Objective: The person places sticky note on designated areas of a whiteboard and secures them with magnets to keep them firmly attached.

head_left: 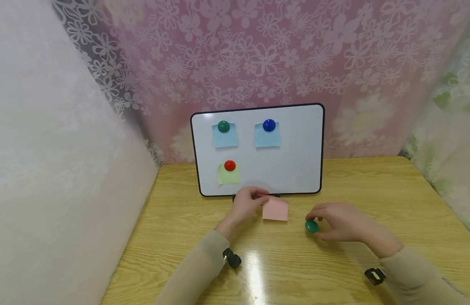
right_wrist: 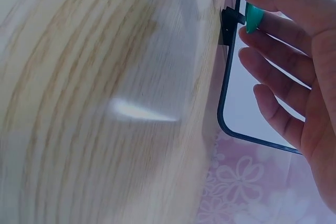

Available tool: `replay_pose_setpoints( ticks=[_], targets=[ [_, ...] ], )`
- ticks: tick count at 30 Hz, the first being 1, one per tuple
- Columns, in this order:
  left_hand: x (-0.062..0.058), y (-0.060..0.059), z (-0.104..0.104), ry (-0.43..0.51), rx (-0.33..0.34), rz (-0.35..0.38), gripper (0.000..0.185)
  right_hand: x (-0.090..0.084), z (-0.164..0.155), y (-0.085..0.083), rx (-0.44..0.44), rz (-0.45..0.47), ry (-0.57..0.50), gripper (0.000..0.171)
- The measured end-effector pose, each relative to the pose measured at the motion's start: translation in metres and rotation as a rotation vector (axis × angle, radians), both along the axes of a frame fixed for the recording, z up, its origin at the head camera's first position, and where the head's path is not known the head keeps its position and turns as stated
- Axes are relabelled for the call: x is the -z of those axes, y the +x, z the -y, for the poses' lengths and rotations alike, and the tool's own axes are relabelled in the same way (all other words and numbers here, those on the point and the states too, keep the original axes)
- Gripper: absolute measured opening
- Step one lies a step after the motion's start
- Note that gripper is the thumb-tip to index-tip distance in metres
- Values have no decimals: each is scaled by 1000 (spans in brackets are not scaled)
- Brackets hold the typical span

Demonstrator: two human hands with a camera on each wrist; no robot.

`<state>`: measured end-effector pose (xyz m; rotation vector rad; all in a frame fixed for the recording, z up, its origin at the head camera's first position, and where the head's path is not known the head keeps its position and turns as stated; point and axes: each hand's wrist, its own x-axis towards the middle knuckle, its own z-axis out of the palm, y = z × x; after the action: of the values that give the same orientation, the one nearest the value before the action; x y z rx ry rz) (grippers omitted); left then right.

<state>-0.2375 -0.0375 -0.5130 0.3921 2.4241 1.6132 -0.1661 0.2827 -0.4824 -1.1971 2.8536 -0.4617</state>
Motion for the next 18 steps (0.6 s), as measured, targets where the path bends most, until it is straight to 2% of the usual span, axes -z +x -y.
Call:
replay_pose_setpoints(
  ticks=[7,18],
  targets=[
    [3,-1,2,27,-18,-11,11,-2,6,-1,13,23,-19,33],
    [5,1,7,72,-56,-19,13,6,7,-6,43,-4,-43,35]
  ],
)
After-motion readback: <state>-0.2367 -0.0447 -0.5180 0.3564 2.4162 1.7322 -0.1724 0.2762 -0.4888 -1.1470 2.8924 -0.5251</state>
